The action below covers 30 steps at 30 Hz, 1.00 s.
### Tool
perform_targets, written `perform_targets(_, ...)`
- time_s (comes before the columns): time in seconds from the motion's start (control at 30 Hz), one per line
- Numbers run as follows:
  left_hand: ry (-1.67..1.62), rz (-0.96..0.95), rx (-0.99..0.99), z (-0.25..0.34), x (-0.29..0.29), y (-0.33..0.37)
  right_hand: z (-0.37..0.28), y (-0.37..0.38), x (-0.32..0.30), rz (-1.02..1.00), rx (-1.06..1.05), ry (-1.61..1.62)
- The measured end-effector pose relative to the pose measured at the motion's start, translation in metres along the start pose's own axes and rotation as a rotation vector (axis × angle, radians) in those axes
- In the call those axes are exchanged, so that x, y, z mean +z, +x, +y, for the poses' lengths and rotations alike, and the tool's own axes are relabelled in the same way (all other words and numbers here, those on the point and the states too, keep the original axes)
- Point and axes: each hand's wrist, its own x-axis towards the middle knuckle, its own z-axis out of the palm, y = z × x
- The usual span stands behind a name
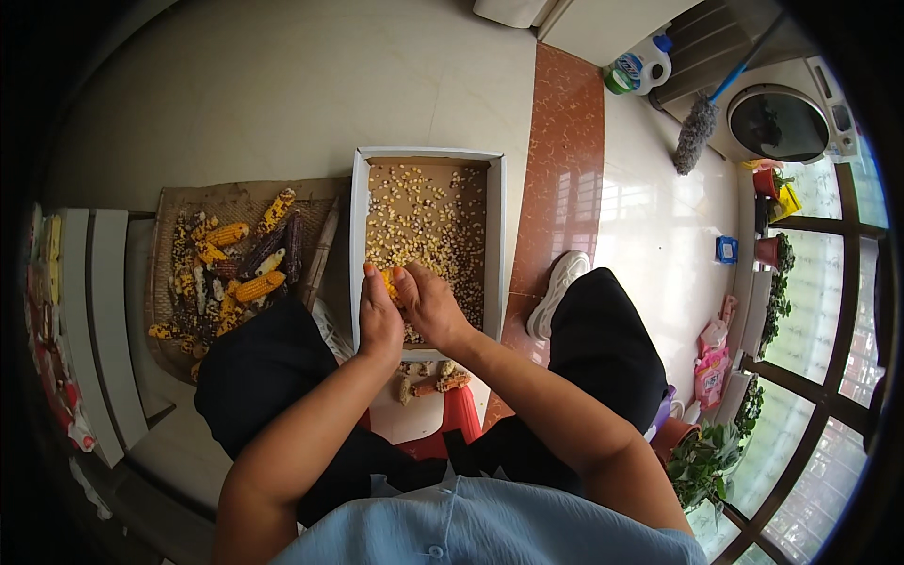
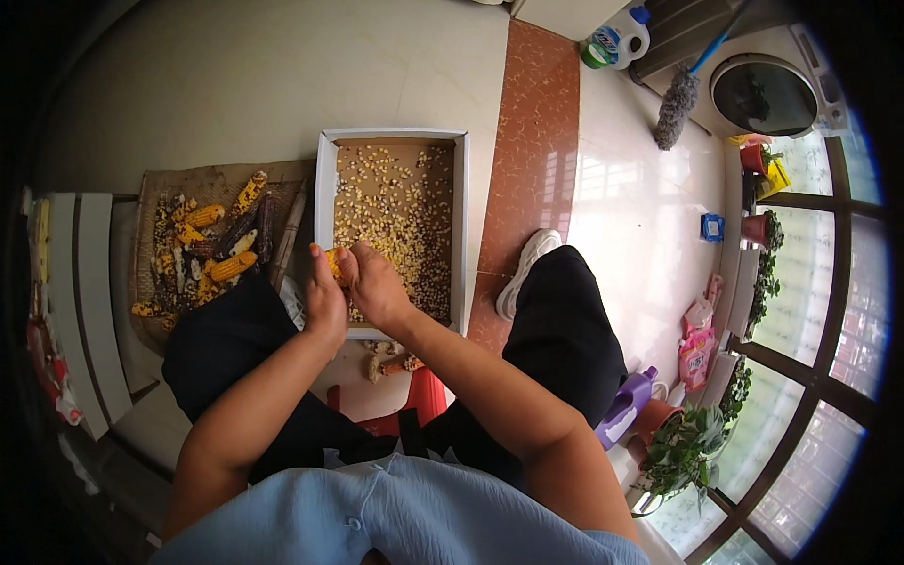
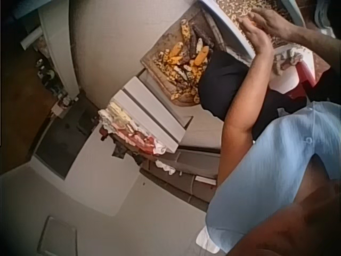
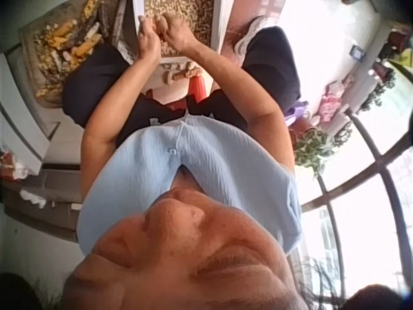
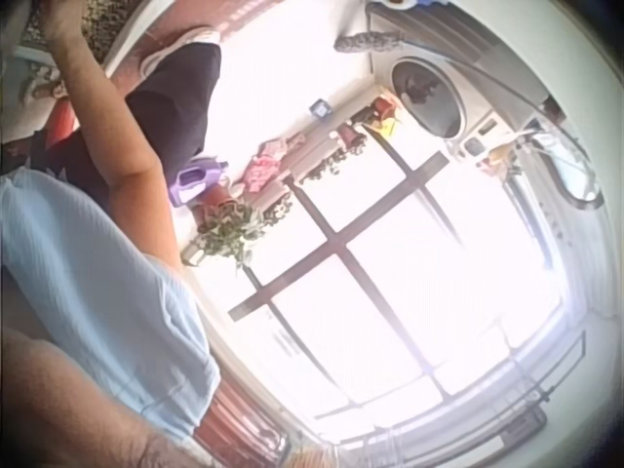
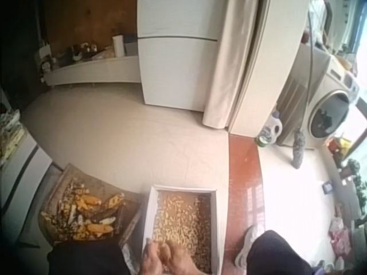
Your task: The person sits on a low stool and removes kernels from a corn cob by hand, dropping them into a white box. The person rotates the cob and continues shucking until the cob is mostly bare.
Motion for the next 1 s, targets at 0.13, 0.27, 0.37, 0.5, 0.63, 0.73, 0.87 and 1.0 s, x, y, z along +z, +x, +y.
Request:
perform_targets(0.13,-0.068,-0.154,-0.115,0.001,-0.007,0.003,0.014,-0.001,0.004,-0.014,0.022,0.210)
perform_targets(0.27,-0.034,-0.131,-0.097,-0.007,-0.008,0.007,0.010,0.001,-0.001,-0.078,0.140,0.470)
perform_targets(0.37,-0.018,-0.101,-0.119,-0.003,-0.007,0.005,0.003,0.004,-0.003,-0.090,0.186,0.497)
perform_targets(0.5,-0.032,-0.080,-0.194,0.026,0.000,-0.009,0.007,0.005,-0.005,-0.091,0.207,0.453)
perform_targets(0.63,-0.059,-0.103,-0.214,0.030,0.000,-0.010,-0.005,0.004,-0.010,-0.057,0.228,0.308)
perform_targets(0.73,-0.050,-0.104,-0.190,0.024,-0.001,-0.008,-0.013,0.002,-0.012,-0.045,0.196,0.254)
perform_targets(0.87,-0.027,-0.105,-0.141,0.022,-0.001,-0.007,0.013,0.004,-0.005,-0.087,0.097,0.300)
perform_targets(1.0,-0.028,-0.117,-0.060,0.020,0.000,-0.006,0.026,0.002,0.003,-0.068,0.047,0.429)
